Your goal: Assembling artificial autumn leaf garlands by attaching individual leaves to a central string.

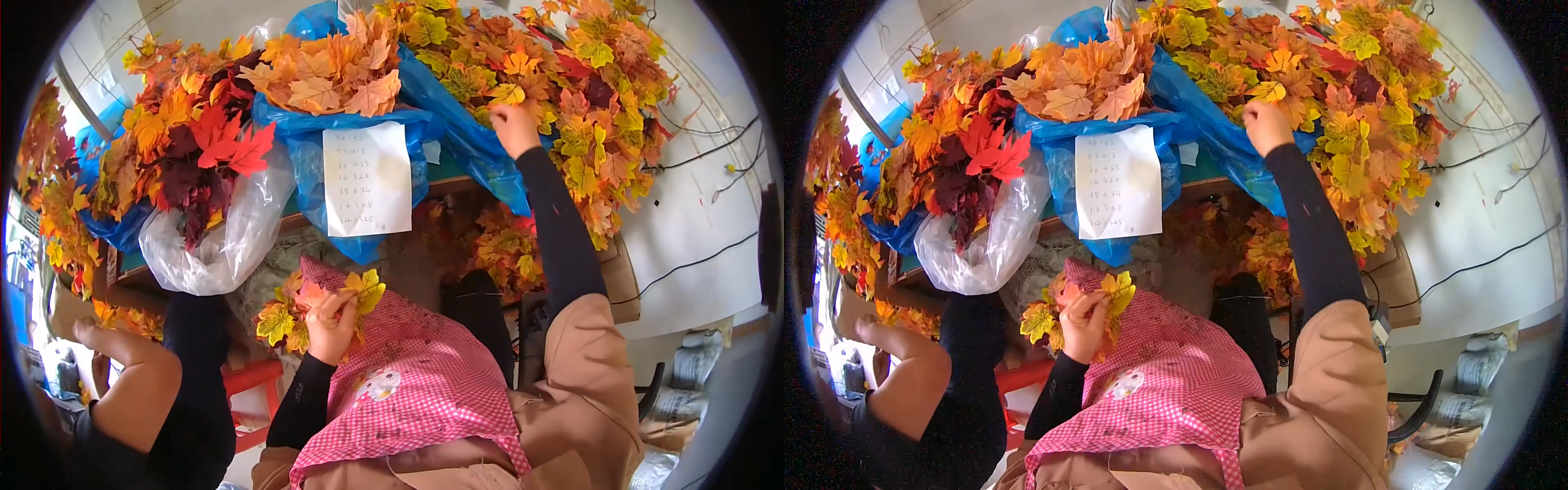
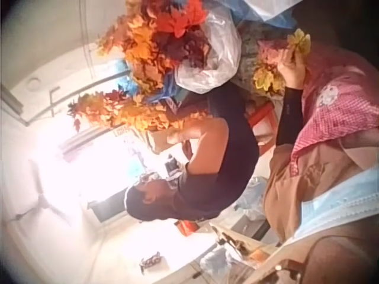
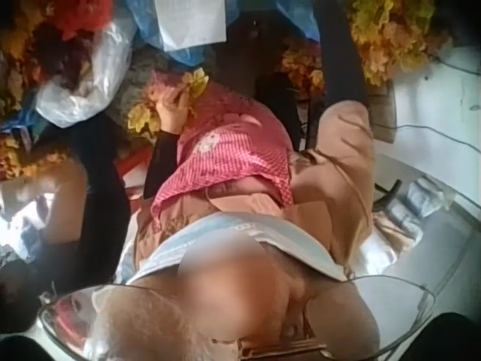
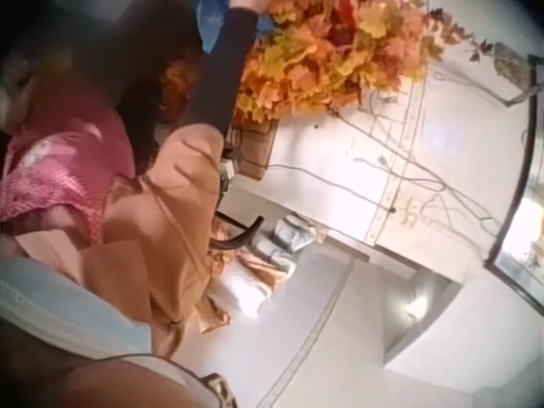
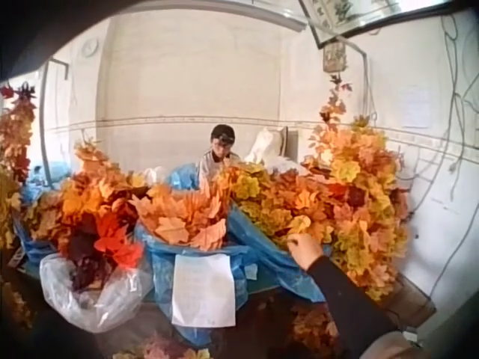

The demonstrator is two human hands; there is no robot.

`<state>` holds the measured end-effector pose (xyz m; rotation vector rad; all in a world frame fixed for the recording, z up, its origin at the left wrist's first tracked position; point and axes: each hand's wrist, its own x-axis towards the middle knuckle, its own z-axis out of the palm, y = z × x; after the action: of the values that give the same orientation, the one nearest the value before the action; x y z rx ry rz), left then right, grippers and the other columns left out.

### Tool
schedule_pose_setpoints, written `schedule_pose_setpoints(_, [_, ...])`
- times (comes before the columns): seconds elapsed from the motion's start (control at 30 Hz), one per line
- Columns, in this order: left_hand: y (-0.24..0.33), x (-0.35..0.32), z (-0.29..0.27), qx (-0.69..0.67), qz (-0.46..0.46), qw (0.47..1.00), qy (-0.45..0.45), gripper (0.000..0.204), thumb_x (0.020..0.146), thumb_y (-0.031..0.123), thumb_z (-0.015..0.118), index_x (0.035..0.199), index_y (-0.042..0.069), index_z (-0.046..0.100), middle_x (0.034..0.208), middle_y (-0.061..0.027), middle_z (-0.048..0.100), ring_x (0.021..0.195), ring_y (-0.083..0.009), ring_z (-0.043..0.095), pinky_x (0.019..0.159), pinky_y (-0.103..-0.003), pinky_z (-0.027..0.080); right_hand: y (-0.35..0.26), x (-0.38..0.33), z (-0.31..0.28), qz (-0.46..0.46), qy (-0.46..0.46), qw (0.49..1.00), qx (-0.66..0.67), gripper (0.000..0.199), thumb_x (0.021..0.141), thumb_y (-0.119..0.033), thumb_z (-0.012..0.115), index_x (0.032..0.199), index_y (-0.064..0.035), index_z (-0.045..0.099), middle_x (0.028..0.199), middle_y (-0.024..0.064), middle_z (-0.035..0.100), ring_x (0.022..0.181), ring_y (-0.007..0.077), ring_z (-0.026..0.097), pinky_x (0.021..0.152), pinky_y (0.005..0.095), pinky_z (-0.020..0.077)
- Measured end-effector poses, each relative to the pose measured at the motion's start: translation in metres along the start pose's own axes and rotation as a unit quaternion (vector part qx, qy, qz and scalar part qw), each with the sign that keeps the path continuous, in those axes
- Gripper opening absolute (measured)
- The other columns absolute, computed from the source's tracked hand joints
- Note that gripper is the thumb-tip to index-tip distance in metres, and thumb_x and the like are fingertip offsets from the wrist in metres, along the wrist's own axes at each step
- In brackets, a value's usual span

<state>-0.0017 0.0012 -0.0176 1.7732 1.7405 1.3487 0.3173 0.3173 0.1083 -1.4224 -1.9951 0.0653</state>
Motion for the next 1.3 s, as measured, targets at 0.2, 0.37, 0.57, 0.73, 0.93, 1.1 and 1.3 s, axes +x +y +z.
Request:
schedule_pose_setpoints(0.2, [-0.006, -0.017, 0.007, -0.052, -0.015, 0.998, -0.031, 0.011, 0.080, 0.001, 0.065, 0.090, 0.000, 0.068, 0.073, -0.0102, 0.063, 0.062, -0.0188, 0.059, 0.057, -0.030, 0.046, 0.030, 0.039, 0.047, -0.059, 0.009, 0.947, -0.317, 0.023, 0.087, -0.025, 0.060, 0.100, -0.0082, 0.068, 0.098, 0.0140, 0.068, 0.092, 0.0327, 0.063, 0.082, 0.0457, 0.0491])
schedule_pose_setpoints(0.37, [-0.005, -0.018, -0.001, -0.078, -0.073, 0.992, -0.061, 0.011, 0.079, 0.001, 0.066, 0.089, -0.001, 0.068, 0.075, -0.0124, 0.064, 0.068, -0.0257, 0.063, 0.063, -0.033, 0.049, 0.029, 0.051, 0.016, 0.057, -0.119, 0.978, -0.161, 0.029, 0.093, -0.025, 0.053, 0.110, -0.0065, 0.067, 0.107, 0.0162, 0.066, 0.098, 0.0333, 0.061, 0.087, 0.0441, 0.0483])
schedule_pose_setpoints(0.57, [-0.013, -0.022, 0.002, -0.077, -0.025, 0.995, -0.062, 0.010, 0.080, 0.001, 0.065, 0.089, -0.001, 0.068, 0.068, -0.0095, 0.060, 0.062, -0.0198, 0.058, 0.056, -0.031, 0.045, 0.024, 0.053, -0.037, 0.016, 0.035, 0.999, 0.015, 0.031, 0.093, -0.021, 0.054, 0.118, -0.0052, 0.064, 0.113, 0.0144, 0.066, 0.104, 0.0310, 0.061, 0.089, 0.0377, 0.0486])
schedule_pose_setpoints(0.73, [-0.006, -0.021, 0.002, -0.068, -0.043, 0.994, -0.067, 0.011, 0.078, -0.001, 0.065, 0.089, -0.001, 0.068, 0.075, -0.0133, 0.064, 0.067, -0.0263, 0.062, 0.061, -0.033, 0.048, -0.008, 0.024, -0.042, -0.208, 0.185, 0.939, -0.202, 0.013, 0.086, -0.011, 0.058, 0.097, -0.0040, 0.061, 0.092, 0.0142, 0.056, 0.087, 0.0356, 0.055, 0.076, 0.0447, 0.0466])
schedule_pose_setpoints(0.93, [-0.005, -0.026, 0.001, -0.078, -0.057, 0.993, -0.064, 0.011, 0.079, -0.002, 0.065, 0.090, -0.001, 0.067, 0.078, -0.0135, 0.065, 0.070, -0.0259, 0.063, 0.064, -0.032, 0.049, 0.023, -0.020, 0.002, -0.036, -0.039, 0.997, -0.047, 0.027, 0.083, -0.016, 0.064, 0.106, -0.0025, 0.059, 0.096, 0.0124, 0.060, 0.090, 0.0273, 0.060, 0.080, 0.0370, 0.0488])
schedule_pose_setpoints(1.1, [-0.006, -0.029, -0.002, -0.083, -0.066, 0.992, -0.066, 0.011, 0.079, -0.001, 0.065, 0.090, -0.001, 0.067, 0.077, -0.0129, 0.064, 0.070, -0.0257, 0.063, 0.064, -0.031, 0.049, 0.033, -0.007, -0.004, 0.062, -0.063, 0.991, 0.102, 0.039, 0.084, -0.031, 0.069, 0.111, -0.0034, 0.061, 0.091, 0.0098, 0.066, 0.082, 0.0221, 0.064, 0.076, 0.0334, 0.0505])
schedule_pose_setpoints(1.3, [-0.008, -0.033, 0.001, -0.075, -0.065, 0.993, -0.056, 0.012, 0.080, -0.001, 0.065, 0.091, -0.001, 0.067, 0.074, -0.0116, 0.062, 0.068, -0.0233, 0.061, 0.062, -0.032, 0.048, 0.023, -0.010, 0.001, -0.011, -0.078, 0.993, 0.084, 0.022, 0.089, -0.021, 0.064, 0.104, -0.0048, 0.067, 0.095, 0.0062, 0.068, 0.086, 0.0166, 0.065, 0.073, 0.0310, 0.0503])
